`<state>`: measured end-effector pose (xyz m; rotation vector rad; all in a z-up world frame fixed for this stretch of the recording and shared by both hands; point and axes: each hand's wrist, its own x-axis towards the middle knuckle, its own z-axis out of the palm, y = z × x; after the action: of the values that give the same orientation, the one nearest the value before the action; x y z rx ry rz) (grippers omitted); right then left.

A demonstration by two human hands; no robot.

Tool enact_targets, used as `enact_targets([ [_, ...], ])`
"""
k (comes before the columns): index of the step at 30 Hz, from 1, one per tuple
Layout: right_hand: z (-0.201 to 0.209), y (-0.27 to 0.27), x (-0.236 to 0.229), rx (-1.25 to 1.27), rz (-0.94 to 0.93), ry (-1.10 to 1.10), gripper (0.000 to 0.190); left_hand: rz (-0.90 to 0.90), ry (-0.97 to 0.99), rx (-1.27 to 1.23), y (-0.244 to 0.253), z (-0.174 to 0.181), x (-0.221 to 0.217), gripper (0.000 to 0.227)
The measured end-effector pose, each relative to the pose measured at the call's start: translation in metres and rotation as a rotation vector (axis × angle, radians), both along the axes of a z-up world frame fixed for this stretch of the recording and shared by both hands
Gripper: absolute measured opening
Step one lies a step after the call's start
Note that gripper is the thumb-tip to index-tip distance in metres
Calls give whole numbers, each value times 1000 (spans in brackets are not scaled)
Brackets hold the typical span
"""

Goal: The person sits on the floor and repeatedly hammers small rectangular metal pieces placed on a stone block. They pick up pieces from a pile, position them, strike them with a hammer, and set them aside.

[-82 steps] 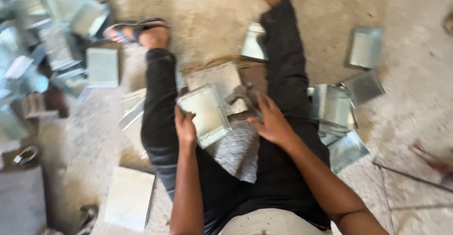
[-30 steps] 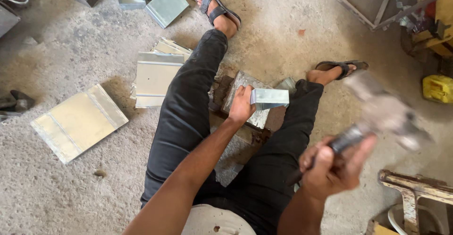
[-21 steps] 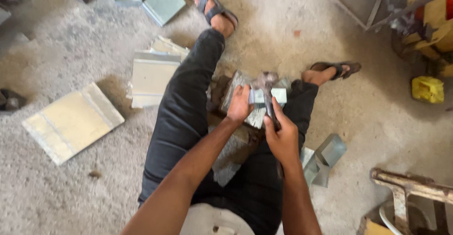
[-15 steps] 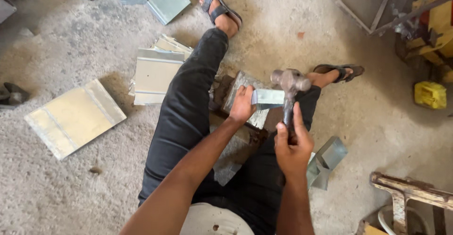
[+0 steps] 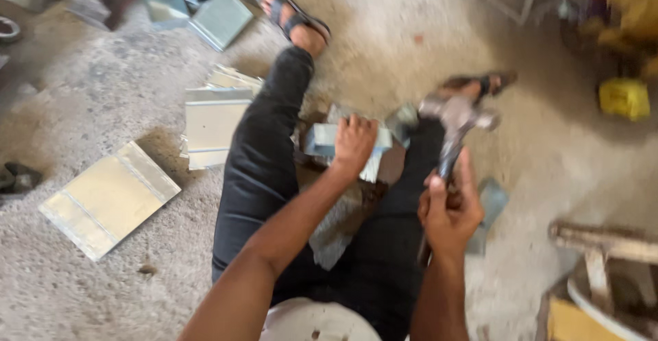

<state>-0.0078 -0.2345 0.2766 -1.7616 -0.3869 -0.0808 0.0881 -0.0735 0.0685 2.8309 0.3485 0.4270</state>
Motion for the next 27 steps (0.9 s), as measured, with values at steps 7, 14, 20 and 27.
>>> enact_targets([
  [7, -14, -13, 8, 73, -69, -111, 59, 20, -103, 164, 2, -18, -10, 5],
  [14, -92, -7, 50, -354, 84, 44, 56, 0, -42, 184, 4, -15, -9, 5],
  [20, -100, -14, 55, -237, -25, 210, 55, -1, -56, 189, 2, -19, -9, 6],
  [27, -98, -6, 56, -356, 57, 167, 55, -5, -45, 172, 1, -10, -12, 5],
])
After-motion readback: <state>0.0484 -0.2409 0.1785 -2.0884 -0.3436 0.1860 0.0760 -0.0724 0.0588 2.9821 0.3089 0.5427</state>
